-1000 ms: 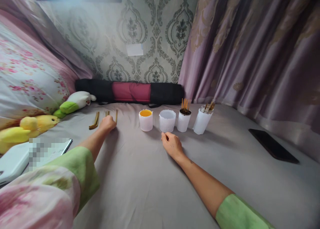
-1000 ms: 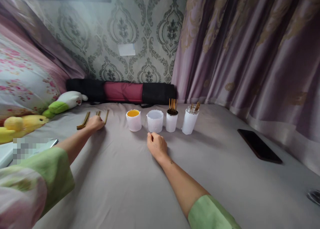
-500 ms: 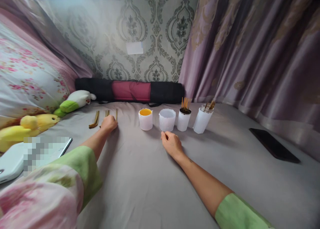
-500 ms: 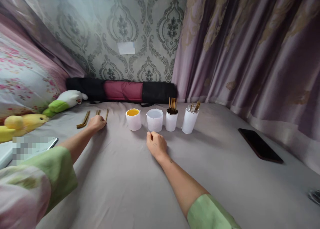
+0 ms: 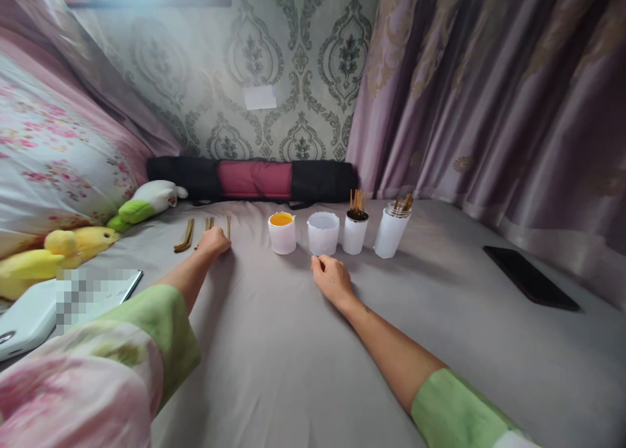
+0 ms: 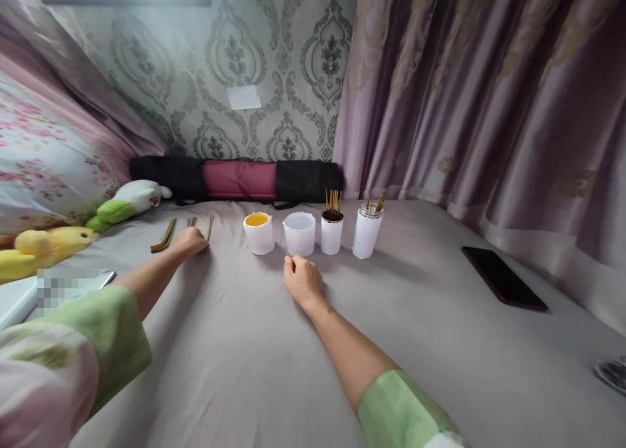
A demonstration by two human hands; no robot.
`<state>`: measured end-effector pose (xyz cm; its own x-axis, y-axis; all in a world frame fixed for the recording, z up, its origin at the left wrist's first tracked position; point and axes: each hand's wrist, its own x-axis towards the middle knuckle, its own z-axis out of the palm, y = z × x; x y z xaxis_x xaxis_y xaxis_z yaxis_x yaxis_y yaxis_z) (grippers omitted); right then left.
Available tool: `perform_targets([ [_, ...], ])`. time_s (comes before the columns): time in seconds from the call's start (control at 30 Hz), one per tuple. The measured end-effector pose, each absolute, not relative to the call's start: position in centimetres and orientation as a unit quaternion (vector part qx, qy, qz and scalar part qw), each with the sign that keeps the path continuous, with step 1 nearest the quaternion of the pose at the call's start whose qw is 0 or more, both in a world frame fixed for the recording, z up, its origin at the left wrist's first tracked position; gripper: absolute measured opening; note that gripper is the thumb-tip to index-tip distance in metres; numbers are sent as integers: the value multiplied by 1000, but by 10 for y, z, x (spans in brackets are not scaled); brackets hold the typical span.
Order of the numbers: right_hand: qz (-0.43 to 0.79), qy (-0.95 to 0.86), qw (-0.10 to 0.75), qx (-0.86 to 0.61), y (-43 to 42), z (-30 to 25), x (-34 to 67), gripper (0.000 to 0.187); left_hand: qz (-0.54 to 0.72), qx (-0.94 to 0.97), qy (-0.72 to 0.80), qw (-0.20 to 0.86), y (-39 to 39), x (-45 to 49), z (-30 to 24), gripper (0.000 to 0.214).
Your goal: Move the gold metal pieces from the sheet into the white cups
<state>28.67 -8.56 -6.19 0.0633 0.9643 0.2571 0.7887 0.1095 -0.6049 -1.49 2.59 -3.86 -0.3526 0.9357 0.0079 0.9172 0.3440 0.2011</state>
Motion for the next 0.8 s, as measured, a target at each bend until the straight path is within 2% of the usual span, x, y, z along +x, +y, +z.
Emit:
perform_targets([
  [0.8,107,-677,307,-660,-85,-61,287,39,85,543,833,60,18,-8,-27,31],
])
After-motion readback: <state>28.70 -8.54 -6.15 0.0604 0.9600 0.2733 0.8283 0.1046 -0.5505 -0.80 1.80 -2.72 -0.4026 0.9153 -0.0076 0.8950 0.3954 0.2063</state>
